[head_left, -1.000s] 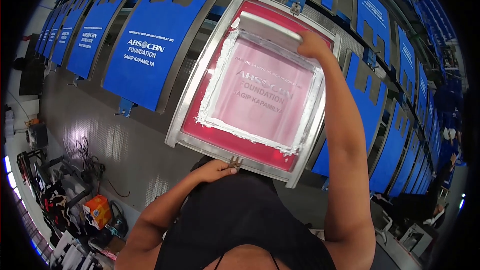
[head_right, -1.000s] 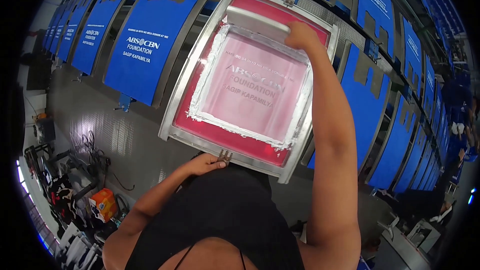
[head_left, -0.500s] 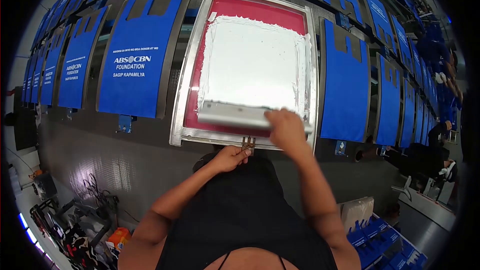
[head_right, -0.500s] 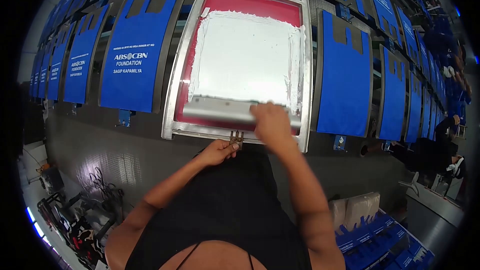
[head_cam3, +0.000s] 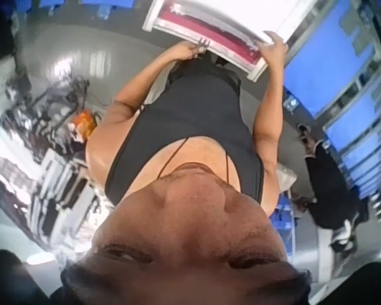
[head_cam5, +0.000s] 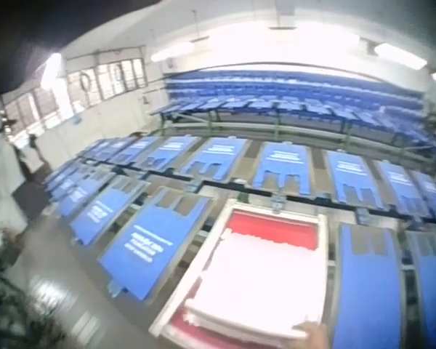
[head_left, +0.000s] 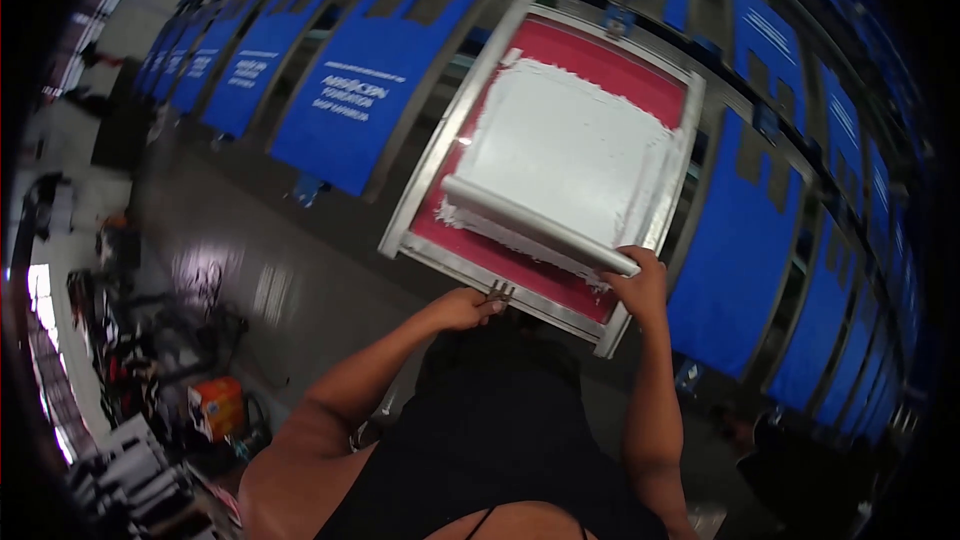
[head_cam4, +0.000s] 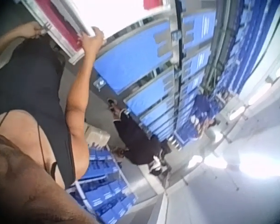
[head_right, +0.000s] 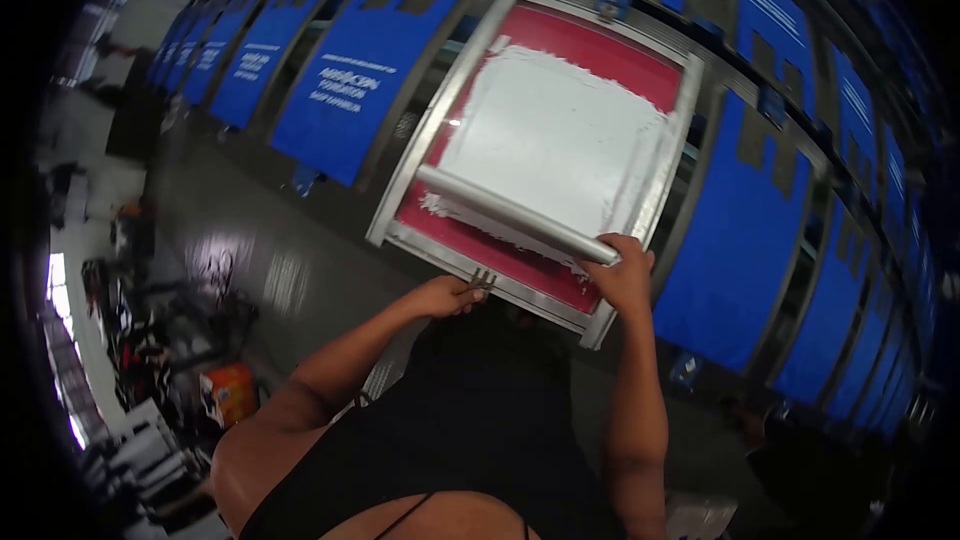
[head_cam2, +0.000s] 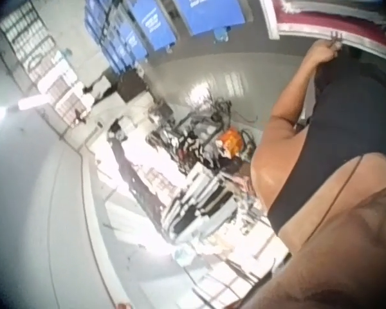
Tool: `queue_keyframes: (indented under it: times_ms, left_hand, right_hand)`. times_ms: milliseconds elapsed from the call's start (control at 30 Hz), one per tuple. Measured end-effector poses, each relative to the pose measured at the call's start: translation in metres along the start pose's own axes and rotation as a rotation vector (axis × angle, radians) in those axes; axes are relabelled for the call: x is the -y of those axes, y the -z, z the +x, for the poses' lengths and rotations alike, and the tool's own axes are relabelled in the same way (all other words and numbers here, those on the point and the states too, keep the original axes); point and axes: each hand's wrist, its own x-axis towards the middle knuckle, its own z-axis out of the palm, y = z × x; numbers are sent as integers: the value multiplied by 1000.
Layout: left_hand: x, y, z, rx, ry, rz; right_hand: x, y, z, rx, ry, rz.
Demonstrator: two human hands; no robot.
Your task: Manually applying white ink to shirts using a screen printing frame and squeegee at multiple print stations.
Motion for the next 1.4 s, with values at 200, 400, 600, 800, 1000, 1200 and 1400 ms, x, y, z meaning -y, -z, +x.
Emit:
queue_keyframes:
  times_ms: [200, 400, 600, 800, 1000, 1200, 1400]
  left_hand:
    - [-62, 113, 7, -832, -158, 312]
    - [14, 178, 78, -875, -364, -23]
    - [-1, 159, 66, -678, -300, -301]
    - [21, 164, 127, -501, -344, -282]
    - [22, 163, 133, -472, -346, -310]
    - [42, 161, 133, -546, -234, -352]
    - [21, 166, 135, -587, -263, -290]
  right_hand:
    - [-32, -9, 35, 53, -185, 475]
    - [-9, -13, 43, 31, -269, 714]
    - [-7, -2, 41, -20, -320, 679]
    - [2, -2, 31, -99, -455, 506]
    - [0, -5, 33, -137, -401, 509]
    - [-15, -17, 39, -21, -432, 527]
    - [-21, -14, 43, -114, -386, 390]
